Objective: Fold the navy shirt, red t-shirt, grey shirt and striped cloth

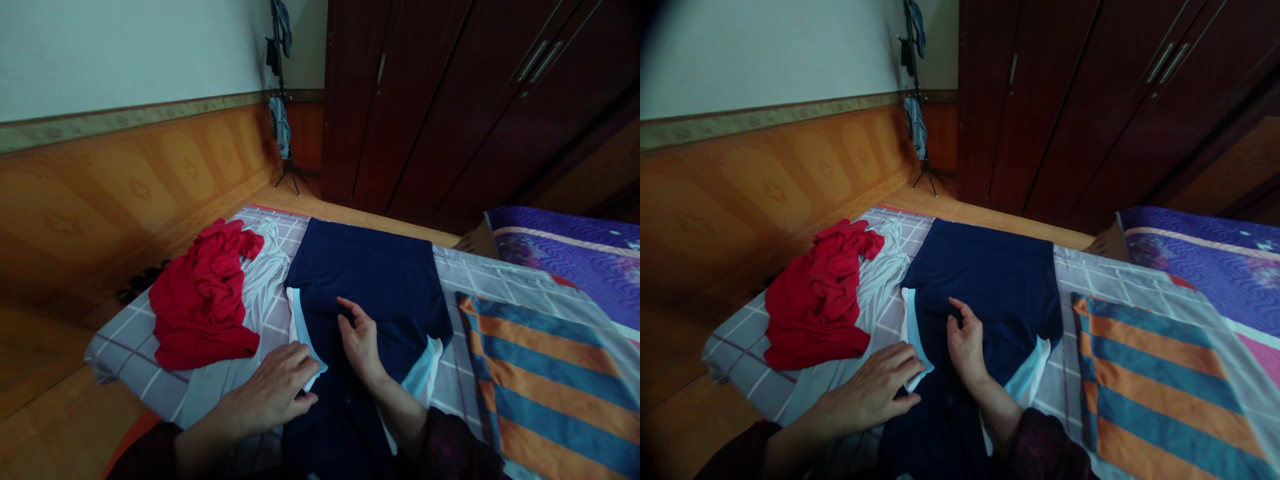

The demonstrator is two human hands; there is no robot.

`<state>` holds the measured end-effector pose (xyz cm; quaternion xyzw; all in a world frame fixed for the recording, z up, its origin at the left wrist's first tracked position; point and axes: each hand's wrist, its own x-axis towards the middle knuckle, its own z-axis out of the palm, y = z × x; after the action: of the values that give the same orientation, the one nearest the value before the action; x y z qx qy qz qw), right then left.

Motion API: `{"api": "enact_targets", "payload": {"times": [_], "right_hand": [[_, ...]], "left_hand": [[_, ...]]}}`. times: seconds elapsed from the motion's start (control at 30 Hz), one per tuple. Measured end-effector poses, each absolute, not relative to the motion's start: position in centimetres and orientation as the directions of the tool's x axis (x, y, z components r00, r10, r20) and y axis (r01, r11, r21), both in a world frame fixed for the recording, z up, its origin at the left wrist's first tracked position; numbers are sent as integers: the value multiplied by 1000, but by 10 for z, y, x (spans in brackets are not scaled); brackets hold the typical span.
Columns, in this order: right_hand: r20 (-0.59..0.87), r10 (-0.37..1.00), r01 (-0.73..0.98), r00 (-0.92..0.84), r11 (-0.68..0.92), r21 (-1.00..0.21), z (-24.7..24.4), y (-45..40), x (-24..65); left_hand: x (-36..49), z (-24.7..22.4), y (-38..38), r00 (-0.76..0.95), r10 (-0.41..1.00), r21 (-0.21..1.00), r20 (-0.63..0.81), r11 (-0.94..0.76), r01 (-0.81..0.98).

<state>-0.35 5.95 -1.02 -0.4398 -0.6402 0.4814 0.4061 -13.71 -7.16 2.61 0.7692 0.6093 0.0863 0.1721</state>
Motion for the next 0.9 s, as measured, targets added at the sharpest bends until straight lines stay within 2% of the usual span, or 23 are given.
{"api": "enact_targets", "payload": {"times": [0.13,0.23,0.37,0.53,0.63,0.73,0.8,0.9], "right_hand": [[55,964,163,-259,100,-981,-8,62,-2],[149,945,228,-292,220,-948,-3,67,0],[290,848,342,-443,459,-820,19,69,13],[420,757,481,-500,646,-592,60,50,67],[356,686,541,-635,723,-430,64,22,109],[222,583,513,-782,803,-303,49,-8,144],[195,535,492,-822,839,-232,34,-24,159],[186,545,518,-818,837,-174,16,-38,170]], "left_hand": [[-138,24,-80,221,974,341,-42,-194,920],[-137,29,-84,245,968,304,-61,-215,928],[-142,43,-89,270,951,277,-152,-221,935],[-162,44,-101,422,901,202,-96,-398,895],[-173,35,-104,531,842,137,-96,-517,845],[-178,26,-100,600,797,98,-64,-594,799],[-178,20,-94,630,777,93,-5,-627,774],[-179,13,-84,640,762,140,94,-647,750]]}}
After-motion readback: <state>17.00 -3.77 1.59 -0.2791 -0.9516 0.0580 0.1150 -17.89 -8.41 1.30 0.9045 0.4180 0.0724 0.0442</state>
